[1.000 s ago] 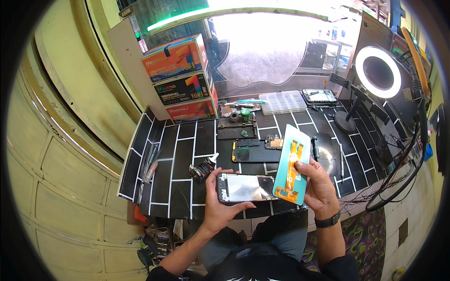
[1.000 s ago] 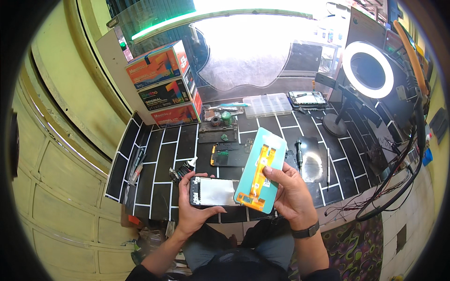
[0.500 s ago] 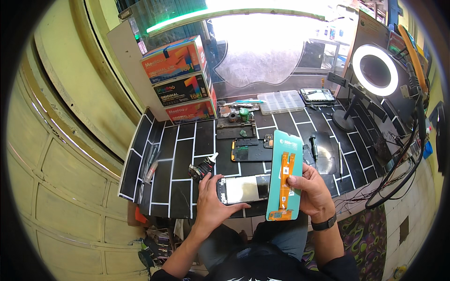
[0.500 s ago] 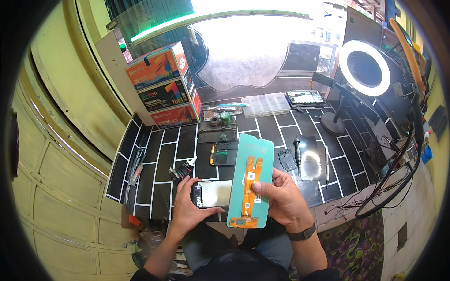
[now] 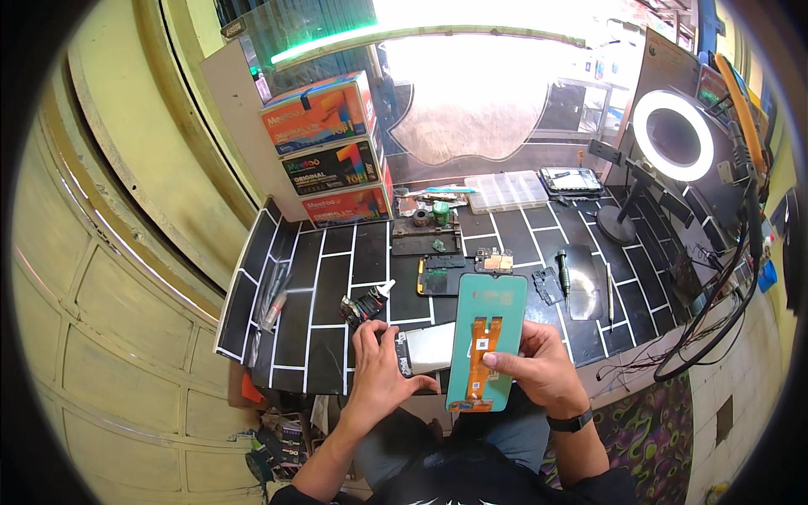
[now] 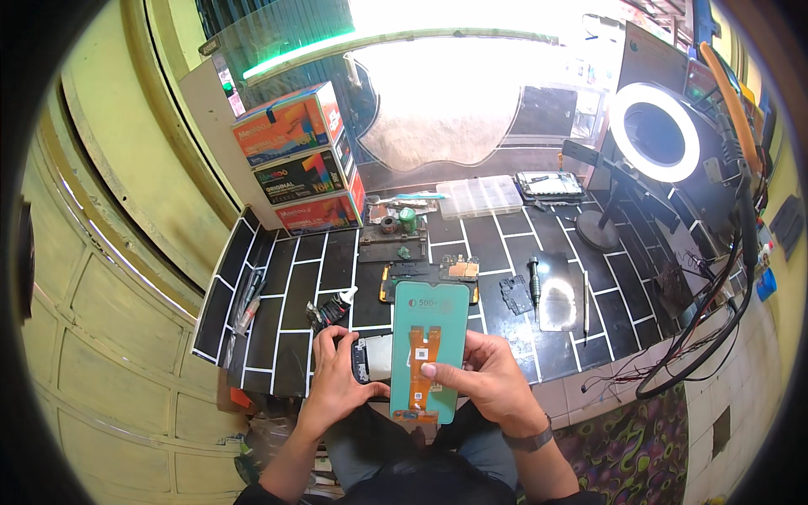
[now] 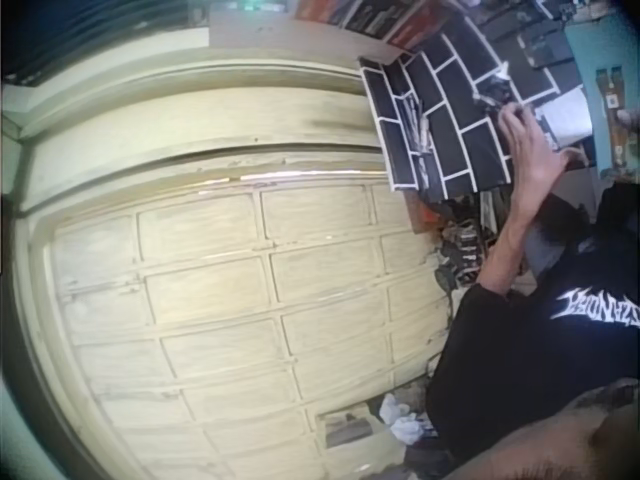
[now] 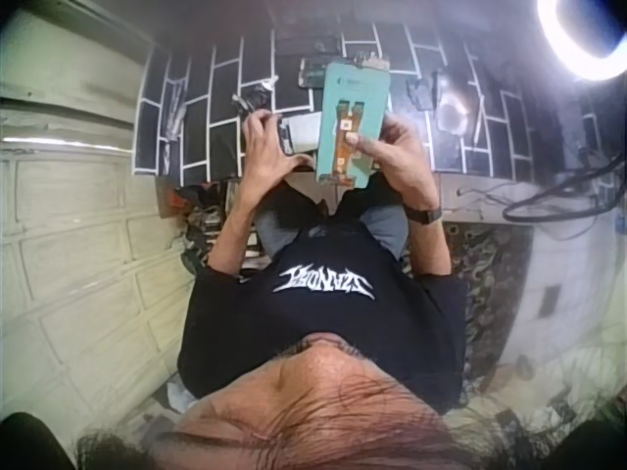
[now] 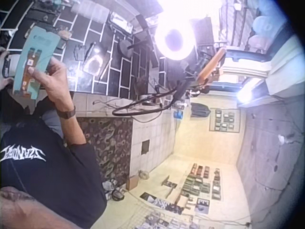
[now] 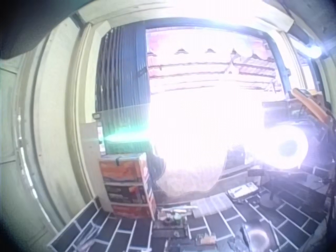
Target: The person disassembles a smartphone, removes the battery, and handles the screen assembly. They peel protective film from the screen and inspect internal components on a workbench.
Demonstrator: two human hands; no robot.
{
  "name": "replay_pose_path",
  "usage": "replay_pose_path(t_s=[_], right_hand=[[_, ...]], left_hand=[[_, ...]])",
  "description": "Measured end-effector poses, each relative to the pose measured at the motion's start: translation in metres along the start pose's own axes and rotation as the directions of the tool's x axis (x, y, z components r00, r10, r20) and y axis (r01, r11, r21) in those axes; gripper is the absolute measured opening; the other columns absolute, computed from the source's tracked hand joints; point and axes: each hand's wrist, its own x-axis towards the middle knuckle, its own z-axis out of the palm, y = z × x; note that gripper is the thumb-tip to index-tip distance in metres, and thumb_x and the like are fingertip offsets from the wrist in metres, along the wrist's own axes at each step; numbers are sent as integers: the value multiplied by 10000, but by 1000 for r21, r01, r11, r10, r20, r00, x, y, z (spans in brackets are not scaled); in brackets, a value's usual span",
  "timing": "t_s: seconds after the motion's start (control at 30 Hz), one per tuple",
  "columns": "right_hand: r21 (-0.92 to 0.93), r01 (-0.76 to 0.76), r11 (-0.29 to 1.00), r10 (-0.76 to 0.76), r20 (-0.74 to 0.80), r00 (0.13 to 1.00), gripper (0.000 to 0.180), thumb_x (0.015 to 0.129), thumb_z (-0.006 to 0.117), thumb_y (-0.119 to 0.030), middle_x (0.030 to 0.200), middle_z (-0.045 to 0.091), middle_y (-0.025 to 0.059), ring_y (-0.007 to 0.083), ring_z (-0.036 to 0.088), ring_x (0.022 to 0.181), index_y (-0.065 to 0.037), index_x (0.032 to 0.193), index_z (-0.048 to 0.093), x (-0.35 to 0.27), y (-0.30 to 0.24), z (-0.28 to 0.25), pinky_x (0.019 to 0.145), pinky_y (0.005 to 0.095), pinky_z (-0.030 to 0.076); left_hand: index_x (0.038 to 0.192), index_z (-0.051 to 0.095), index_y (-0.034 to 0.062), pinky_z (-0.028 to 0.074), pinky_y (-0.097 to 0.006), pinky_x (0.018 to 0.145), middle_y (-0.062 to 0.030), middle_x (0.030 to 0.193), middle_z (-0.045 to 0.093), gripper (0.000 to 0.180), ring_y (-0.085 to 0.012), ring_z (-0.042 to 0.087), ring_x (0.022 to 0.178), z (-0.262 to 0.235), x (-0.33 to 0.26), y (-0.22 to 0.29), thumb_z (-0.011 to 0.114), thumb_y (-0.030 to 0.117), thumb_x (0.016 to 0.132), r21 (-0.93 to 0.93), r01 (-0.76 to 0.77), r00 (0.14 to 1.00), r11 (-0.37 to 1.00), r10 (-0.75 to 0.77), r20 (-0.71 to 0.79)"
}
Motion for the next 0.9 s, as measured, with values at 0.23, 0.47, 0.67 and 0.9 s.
replay_pose_path(t_s=[0.23, 0.47, 0.67, 0.9], right_hand=[[-136, -20, 991, 26, 38, 999, 319, 878, 751, -42, 1042, 723, 90, 97, 677, 883, 48, 1168, 655, -8, 4, 8, 764, 250, 573], [111, -13, 994, 7, 49, 999, 398, 861, 742, 15, 1110, 708, 116, 135, 686, 957, 64, 1233, 608, -21, -5, 14, 844, 272, 574], [240, -121, 963, 115, 40, 993, 414, 874, 720, 12, 1129, 700, 165, 196, 705, 998, 76, 1257, 576, -16, -12, 16, 890, 348, 590], [450, -311, 837, 231, 223, 947, 401, 902, 695, -17, 1166, 687, 160, 227, 703, 1024, 37, 1276, 558, -5, -11, 17, 918, 399, 583]], left_hand=[[1407, 430, -75, 275, -514, 1172, -248, 1511, 288, 1090, -460, 180, 1471, -23, -16, 16, 915, 468, 594, -127, -66, 998, 990, 65, -15], [1456, 453, 67, 337, -496, 1142, -172, 1537, 360, 982, -403, 295, 1462, -23, -17, 34, 909, 393, 651, -565, -179, 982, 805, 180, -54], [1326, 545, -8, 459, -396, 1045, -176, 1378, 542, 494, -300, 533, 1291, -22, -15, 37, 724, 199, 914, -817, -53, 998, 574, 55, -26], [1277, 558, -32, 501, -335, 906, -121, 1142, 616, 515, -207, 622, 1055, -32, -31, 55, 760, 237, 887, -985, -121, 993, 126, 26, -119]])
